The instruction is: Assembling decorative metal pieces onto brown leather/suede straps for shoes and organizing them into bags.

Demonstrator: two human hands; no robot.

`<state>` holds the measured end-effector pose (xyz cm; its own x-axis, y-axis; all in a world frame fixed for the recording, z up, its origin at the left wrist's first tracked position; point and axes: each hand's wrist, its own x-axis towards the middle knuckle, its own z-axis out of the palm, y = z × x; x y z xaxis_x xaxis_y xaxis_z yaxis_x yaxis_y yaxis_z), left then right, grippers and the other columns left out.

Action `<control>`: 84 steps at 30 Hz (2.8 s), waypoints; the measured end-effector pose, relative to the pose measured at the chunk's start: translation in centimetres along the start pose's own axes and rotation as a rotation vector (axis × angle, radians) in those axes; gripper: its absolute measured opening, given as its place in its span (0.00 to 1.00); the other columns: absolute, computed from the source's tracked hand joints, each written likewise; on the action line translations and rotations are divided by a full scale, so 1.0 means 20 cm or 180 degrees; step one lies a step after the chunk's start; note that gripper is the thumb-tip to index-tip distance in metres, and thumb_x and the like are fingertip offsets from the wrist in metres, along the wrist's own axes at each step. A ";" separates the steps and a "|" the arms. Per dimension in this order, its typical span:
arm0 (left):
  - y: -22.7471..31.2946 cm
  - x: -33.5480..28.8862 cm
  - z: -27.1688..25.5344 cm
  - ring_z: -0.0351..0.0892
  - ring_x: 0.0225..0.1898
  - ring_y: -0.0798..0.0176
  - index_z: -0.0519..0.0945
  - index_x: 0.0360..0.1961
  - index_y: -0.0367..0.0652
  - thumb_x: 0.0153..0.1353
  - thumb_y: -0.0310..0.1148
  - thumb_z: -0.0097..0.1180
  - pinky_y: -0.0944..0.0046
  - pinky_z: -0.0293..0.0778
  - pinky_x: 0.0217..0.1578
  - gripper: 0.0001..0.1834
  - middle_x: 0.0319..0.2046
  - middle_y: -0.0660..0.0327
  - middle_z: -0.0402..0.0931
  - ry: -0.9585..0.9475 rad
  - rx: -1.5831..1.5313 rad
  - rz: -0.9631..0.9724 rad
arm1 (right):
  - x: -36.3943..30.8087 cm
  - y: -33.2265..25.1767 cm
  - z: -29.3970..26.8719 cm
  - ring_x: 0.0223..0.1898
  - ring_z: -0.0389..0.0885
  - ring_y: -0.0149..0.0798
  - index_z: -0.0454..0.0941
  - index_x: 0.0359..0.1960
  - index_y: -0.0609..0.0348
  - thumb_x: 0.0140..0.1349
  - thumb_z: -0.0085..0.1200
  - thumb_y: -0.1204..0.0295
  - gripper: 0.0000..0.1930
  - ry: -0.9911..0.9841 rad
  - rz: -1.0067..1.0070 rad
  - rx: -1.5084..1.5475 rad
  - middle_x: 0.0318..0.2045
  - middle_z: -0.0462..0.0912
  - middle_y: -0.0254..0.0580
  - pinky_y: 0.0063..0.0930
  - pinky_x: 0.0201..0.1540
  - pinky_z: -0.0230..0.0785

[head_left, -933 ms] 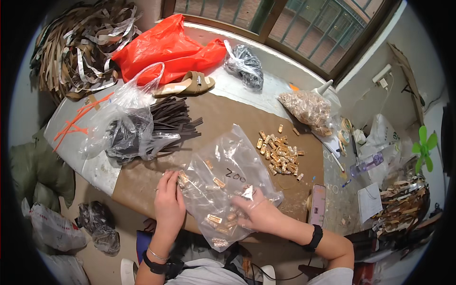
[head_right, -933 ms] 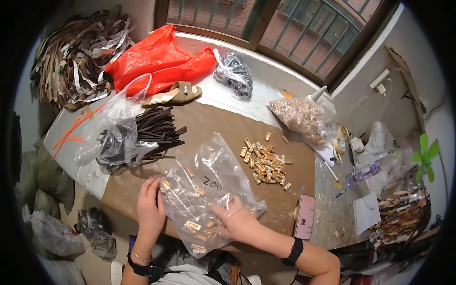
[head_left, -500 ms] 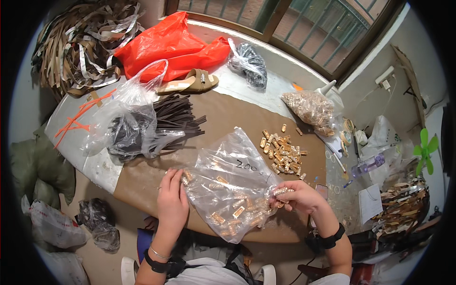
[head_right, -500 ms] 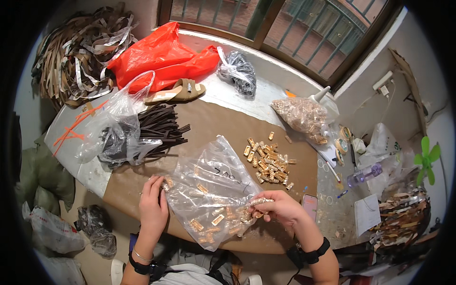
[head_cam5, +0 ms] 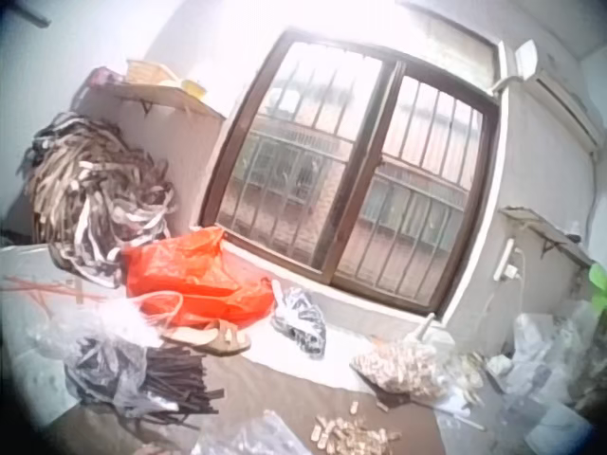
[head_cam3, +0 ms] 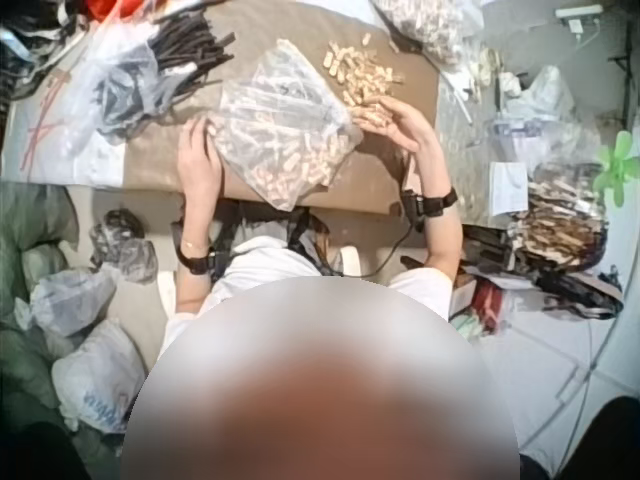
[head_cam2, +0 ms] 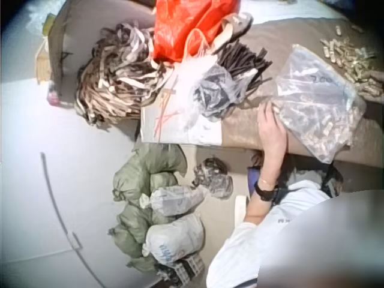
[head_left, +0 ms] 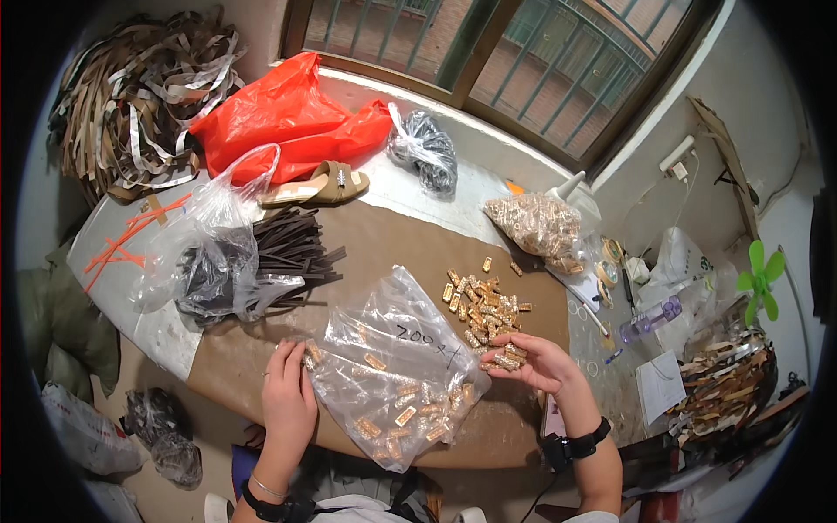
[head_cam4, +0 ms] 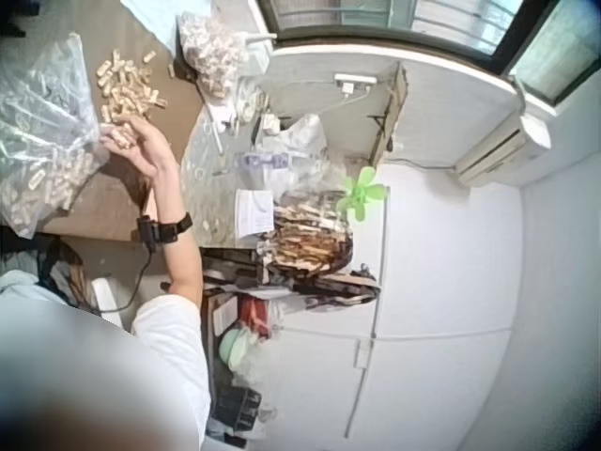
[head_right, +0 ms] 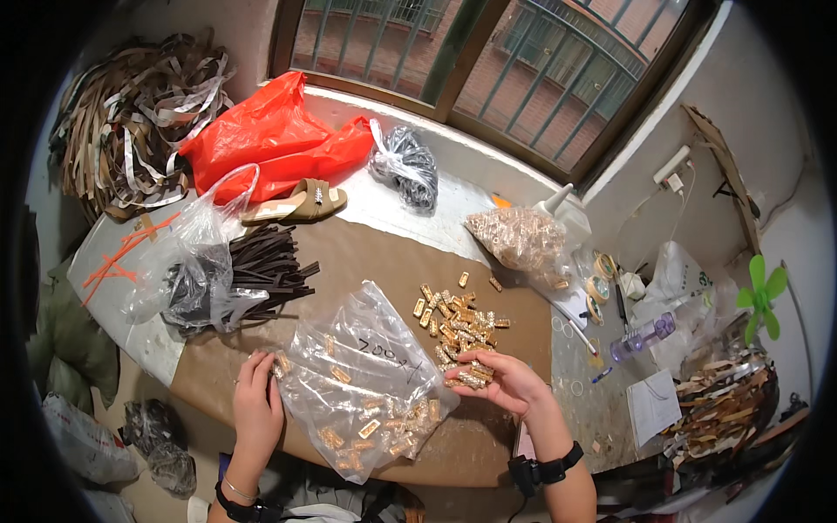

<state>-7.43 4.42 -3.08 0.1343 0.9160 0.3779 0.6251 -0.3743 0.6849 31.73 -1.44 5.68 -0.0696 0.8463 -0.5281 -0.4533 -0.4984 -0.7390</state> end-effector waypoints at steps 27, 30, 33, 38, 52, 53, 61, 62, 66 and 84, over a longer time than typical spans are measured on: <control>0.01 0.00 0.00 0.72 0.60 0.41 0.75 0.56 0.35 0.62 0.20 0.52 0.49 0.69 0.57 0.19 0.57 0.47 0.72 -0.0058 0.0060 -0.0047 | 0.11 -0.10 -0.24 0.60 0.75 0.52 0.71 0.55 0.65 0.65 0.48 0.84 0.17 0.0387 -0.0768 0.0029 0.55 0.76 0.59 0.48 0.63 0.74; 0.00 0.00 0.00 0.72 0.60 0.41 0.75 0.55 0.35 0.61 0.20 0.52 0.50 0.70 0.57 0.19 0.56 0.47 0.72 -0.0002 0.0106 -0.0044 | 0.14 -0.12 -0.20 0.58 0.77 0.49 0.71 0.56 0.63 0.64 0.49 0.84 0.18 0.0285 -0.0787 0.0068 0.54 0.76 0.55 0.46 0.62 0.74; -0.01 0.00 -0.01 0.72 0.60 0.42 0.75 0.55 0.35 0.61 0.20 0.52 0.50 0.70 0.57 0.19 0.56 0.47 0.73 0.0033 0.0151 -0.0114 | 0.11 -0.15 -0.05 0.53 0.77 0.38 0.68 0.63 0.59 0.63 0.54 0.80 0.24 0.1074 -0.1166 -0.1017 0.49 0.76 0.42 0.37 0.57 0.74; 0.01 0.02 0.01 0.73 0.59 0.42 0.75 0.54 0.34 0.61 0.19 0.53 0.52 0.72 0.57 0.19 0.55 0.46 0.72 0.0092 0.0019 0.0052 | -0.18 -0.12 0.11 0.43 0.81 0.31 0.82 0.44 0.64 0.63 0.55 0.79 0.09 0.0499 -0.1174 -0.3155 0.39 0.84 0.37 0.26 0.50 0.72; -0.03 0.00 0.02 0.71 0.61 0.42 0.74 0.56 0.33 0.62 0.20 0.52 0.52 0.71 0.59 0.20 0.56 0.46 0.70 0.0033 0.0008 0.0070 | 0.10 0.19 0.52 0.55 0.72 0.63 0.65 0.64 0.66 0.48 0.70 0.65 0.42 -0.1391 -0.1713 -0.5955 0.56 0.69 0.71 0.46 0.54 0.70; -0.03 0.00 0.02 0.71 0.61 0.42 0.74 0.56 0.33 0.62 0.20 0.52 0.52 0.71 0.59 0.20 0.56 0.46 0.71 0.0042 -0.0001 0.0068 | 0.09 0.21 0.53 0.55 0.72 0.63 0.65 0.64 0.66 0.48 0.70 0.65 0.42 -0.1385 -0.1695 -0.5968 0.56 0.69 0.71 0.46 0.54 0.70; -0.03 -0.01 0.01 0.70 0.61 0.42 0.74 0.55 0.32 0.62 0.19 0.51 0.52 0.69 0.60 0.19 0.56 0.46 0.71 0.0024 -0.0020 0.0010 | 0.03 0.30 0.56 0.60 0.67 0.61 0.67 0.65 0.39 0.47 0.61 0.75 0.38 -0.1710 -0.1219 -0.6284 0.62 0.64 0.55 0.49 0.52 0.71; -0.03 -0.01 0.01 0.70 0.61 0.42 0.74 0.55 0.32 0.62 0.19 0.51 0.52 0.69 0.60 0.19 0.56 0.46 0.71 0.0016 -0.0047 0.0037 | 0.03 0.31 0.56 0.59 0.67 0.63 0.69 0.63 0.41 0.48 0.61 0.75 0.36 -0.1780 -0.1051 -0.6110 0.62 0.64 0.55 0.50 0.53 0.71; -0.02 0.00 0.01 0.71 0.61 0.42 0.75 0.55 0.32 0.62 0.20 0.52 0.51 0.69 0.59 0.19 0.56 0.46 0.71 0.0049 -0.0080 0.0018 | 0.11 0.36 0.51 0.59 0.65 0.66 0.71 0.59 0.42 0.47 0.62 0.74 0.33 -0.1562 -0.1424 -0.6054 0.62 0.65 0.54 0.52 0.55 0.71; -0.02 0.00 0.01 0.71 0.60 0.43 0.75 0.55 0.34 0.62 0.21 0.52 0.51 0.69 0.59 0.19 0.56 0.48 0.72 -0.0009 0.0008 -0.0070 | -0.08 0.10 0.23 0.48 0.85 0.48 0.75 0.50 0.67 0.61 0.59 0.84 0.15 0.0262 0.0105 -0.1128 0.43 0.84 0.54 0.35 0.53 0.80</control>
<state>-7.52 4.62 -3.34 0.1229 0.9244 0.3611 0.6300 -0.3538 0.6914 26.80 -2.91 6.99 -0.0006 0.8179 -0.5753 -0.1147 -0.5716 -0.8125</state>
